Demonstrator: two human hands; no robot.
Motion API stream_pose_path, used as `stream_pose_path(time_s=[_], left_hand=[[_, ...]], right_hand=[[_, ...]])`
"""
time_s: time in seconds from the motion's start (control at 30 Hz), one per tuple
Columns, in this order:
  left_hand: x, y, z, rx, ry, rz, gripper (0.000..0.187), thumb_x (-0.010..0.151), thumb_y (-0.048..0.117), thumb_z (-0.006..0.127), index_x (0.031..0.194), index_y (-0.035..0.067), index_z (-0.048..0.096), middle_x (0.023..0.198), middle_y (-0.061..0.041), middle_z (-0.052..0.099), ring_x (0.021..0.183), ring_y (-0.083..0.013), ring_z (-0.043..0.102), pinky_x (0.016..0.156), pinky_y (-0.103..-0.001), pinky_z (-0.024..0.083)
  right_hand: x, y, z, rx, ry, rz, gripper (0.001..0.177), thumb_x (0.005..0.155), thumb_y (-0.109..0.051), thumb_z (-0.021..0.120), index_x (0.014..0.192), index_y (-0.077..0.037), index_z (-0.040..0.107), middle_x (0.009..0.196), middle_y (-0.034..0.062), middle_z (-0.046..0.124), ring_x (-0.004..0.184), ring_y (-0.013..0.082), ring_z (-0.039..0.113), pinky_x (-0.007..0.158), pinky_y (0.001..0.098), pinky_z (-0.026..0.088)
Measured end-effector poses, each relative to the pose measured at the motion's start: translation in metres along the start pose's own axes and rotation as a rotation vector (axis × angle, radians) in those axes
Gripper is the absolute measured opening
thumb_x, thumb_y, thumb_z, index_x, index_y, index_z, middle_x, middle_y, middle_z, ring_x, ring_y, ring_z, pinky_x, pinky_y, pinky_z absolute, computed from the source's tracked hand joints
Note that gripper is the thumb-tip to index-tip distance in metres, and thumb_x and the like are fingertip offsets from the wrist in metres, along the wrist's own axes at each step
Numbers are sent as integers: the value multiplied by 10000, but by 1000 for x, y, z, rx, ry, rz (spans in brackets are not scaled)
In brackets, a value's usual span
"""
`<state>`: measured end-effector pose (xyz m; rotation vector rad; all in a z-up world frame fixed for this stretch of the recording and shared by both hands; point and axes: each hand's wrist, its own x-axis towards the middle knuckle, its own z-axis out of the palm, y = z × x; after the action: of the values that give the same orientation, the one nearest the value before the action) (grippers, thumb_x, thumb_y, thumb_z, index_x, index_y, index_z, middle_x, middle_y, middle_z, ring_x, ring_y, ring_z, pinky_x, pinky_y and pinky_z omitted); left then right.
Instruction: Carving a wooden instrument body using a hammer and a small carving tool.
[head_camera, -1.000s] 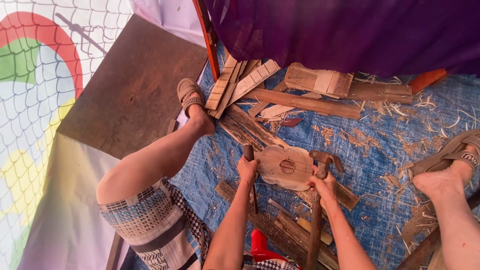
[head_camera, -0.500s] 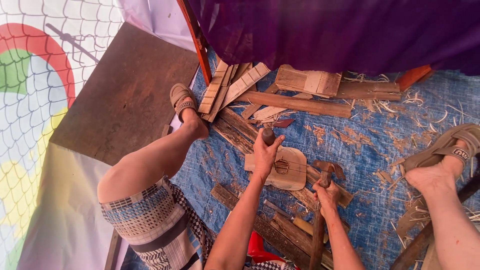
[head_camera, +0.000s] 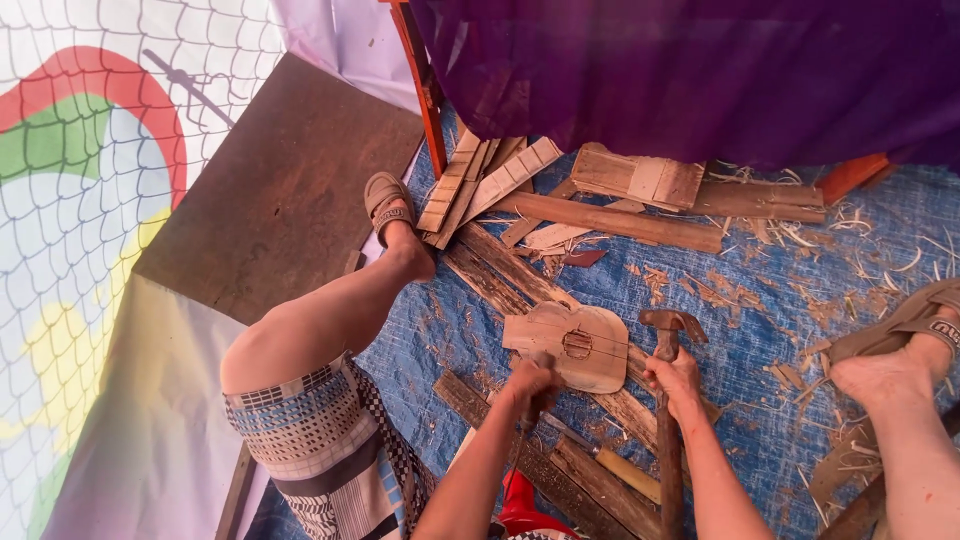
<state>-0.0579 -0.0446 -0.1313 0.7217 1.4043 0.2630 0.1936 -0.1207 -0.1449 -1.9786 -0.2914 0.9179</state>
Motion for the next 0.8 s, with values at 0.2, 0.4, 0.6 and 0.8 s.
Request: stream_pose_path(time_s=[0.2,0.4,0.6,0.8], left_hand=[[55,-51,24,105,-104,-13,309,569,43,867,822,114,703,625,-76,643,520,-248,683,476,-317,533],[0,-11,38,97,-160,32,297,575,40,860,809,88,683,637,-42,608,587,-184,670,490,-245,545],[-21,17,36,135,-181,52,275,613,44,858,774,85,638,614,-40,557,533,-197,608,472,-273,546],[-29,76,51,287,-34,433,374,617,147,896,854,51,623,652,-151,614,583,-287,683,566,-454,507]], right_hand=[[-5,-6,7,19,-80,36,469,624,44,621,1078,-4,726,712,140,645,485,216,657,414,261,525],[5,15,7,29,-53,54,432,632,28,631,1054,37,728,652,174,614,456,236,632,397,274,531],[13,34,6,-50,-40,72,334,609,9,646,933,0,728,673,159,645,457,231,639,388,298,553],[-8,25,3,61,37,49,329,653,27,646,976,21,712,676,155,627,438,204,594,368,264,526]])
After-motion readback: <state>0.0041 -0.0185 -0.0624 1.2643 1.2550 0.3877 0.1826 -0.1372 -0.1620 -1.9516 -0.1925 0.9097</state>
